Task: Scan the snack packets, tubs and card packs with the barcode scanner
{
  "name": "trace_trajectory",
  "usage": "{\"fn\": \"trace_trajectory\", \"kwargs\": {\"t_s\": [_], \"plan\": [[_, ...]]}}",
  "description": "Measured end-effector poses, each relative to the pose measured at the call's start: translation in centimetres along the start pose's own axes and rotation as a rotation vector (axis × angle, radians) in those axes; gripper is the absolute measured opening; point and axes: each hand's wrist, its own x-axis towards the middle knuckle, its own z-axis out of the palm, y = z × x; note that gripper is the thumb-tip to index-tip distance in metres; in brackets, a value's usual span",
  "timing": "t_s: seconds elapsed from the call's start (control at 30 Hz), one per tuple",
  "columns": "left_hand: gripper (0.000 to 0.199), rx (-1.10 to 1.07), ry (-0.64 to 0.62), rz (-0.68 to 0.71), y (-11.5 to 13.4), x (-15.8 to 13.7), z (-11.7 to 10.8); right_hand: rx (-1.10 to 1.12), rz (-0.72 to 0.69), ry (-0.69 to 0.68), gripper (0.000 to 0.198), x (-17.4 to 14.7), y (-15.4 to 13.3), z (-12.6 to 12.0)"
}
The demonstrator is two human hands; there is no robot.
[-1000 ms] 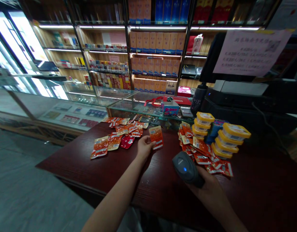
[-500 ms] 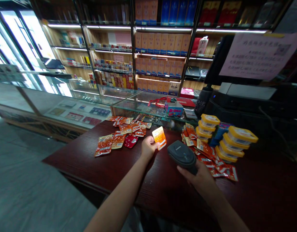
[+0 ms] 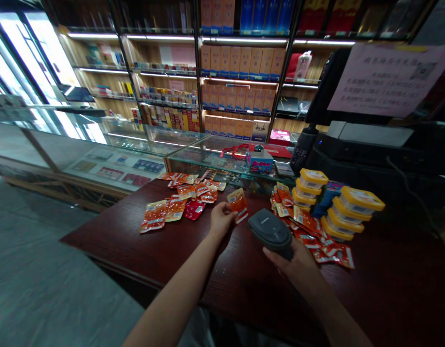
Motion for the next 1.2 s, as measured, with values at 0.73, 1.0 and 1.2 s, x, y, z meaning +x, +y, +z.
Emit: {"fn": "trace_trajectory", "kwargs": {"t_s": [0.73,1.0,1.2], "plan": [[0.040,-0.320,-0.172,-0.201,4.1,0.5,4.5,-0.822,-0.231,-0.064,0.040,-2.5,6.3,-2.6],[0.014,-0.299,-0.203,-0.231,6.1,3.4,14.2,-0.794,-0.258,-0.066,0.041,-2.8,6.8,-2.8],[0.015,0.228,-0.313,0.127,5.5,3.9,15.4,-0.777,-0.233,-0.064,0.042,-2.7,7.1,-2.9]]}}
